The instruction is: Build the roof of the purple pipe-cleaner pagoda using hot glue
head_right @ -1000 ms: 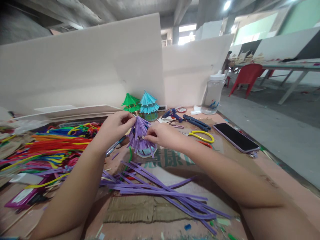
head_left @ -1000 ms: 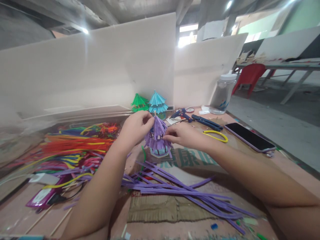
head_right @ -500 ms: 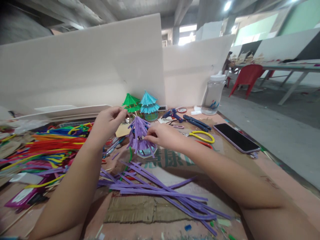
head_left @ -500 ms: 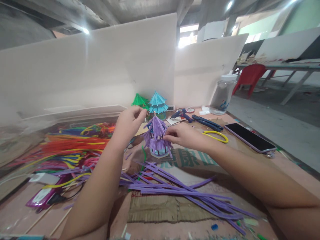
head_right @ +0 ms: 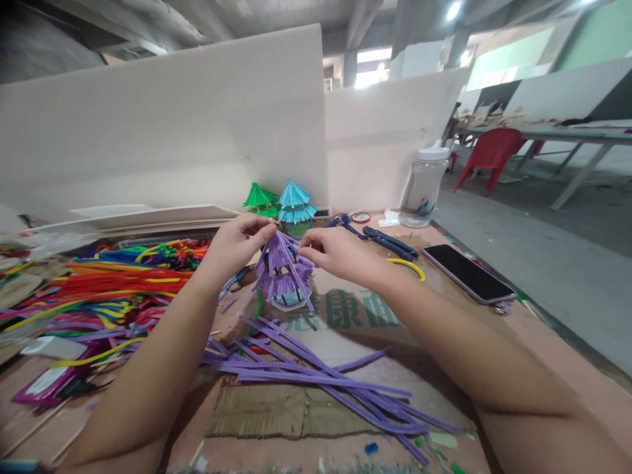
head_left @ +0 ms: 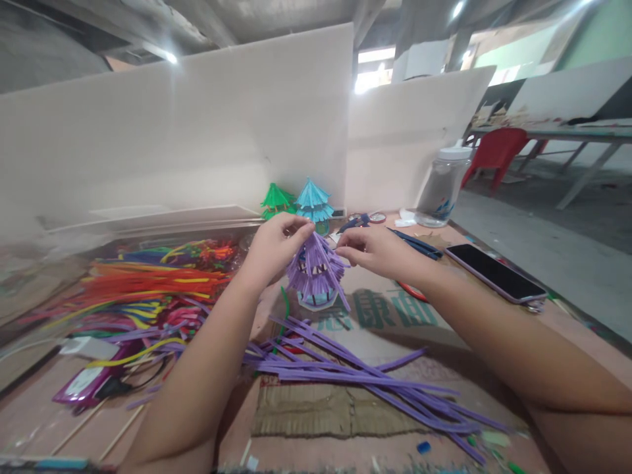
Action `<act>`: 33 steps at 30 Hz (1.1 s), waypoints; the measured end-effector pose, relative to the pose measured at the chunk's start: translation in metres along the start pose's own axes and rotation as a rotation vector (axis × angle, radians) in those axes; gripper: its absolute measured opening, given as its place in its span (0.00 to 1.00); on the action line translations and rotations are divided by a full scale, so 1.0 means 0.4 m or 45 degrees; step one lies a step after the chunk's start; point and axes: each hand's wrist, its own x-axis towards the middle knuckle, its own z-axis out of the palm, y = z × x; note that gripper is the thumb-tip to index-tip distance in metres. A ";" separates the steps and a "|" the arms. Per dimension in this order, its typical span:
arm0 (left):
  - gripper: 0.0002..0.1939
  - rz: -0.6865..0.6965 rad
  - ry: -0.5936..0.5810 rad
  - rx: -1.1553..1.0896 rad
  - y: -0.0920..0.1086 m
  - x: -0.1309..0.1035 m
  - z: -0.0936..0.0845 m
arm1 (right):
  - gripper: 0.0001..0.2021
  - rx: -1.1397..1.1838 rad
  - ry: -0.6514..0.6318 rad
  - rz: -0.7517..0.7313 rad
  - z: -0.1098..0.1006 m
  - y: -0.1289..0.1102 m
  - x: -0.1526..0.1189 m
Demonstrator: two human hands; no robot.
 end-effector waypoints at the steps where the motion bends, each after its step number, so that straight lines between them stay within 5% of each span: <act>1: 0.16 0.000 -0.010 0.000 0.000 0.000 0.003 | 0.10 -0.010 -0.002 0.001 0.000 0.002 0.000; 33: 0.16 0.036 -0.138 -0.082 0.008 0.003 -0.009 | 0.10 -0.029 -0.115 -0.026 0.046 -0.017 -0.006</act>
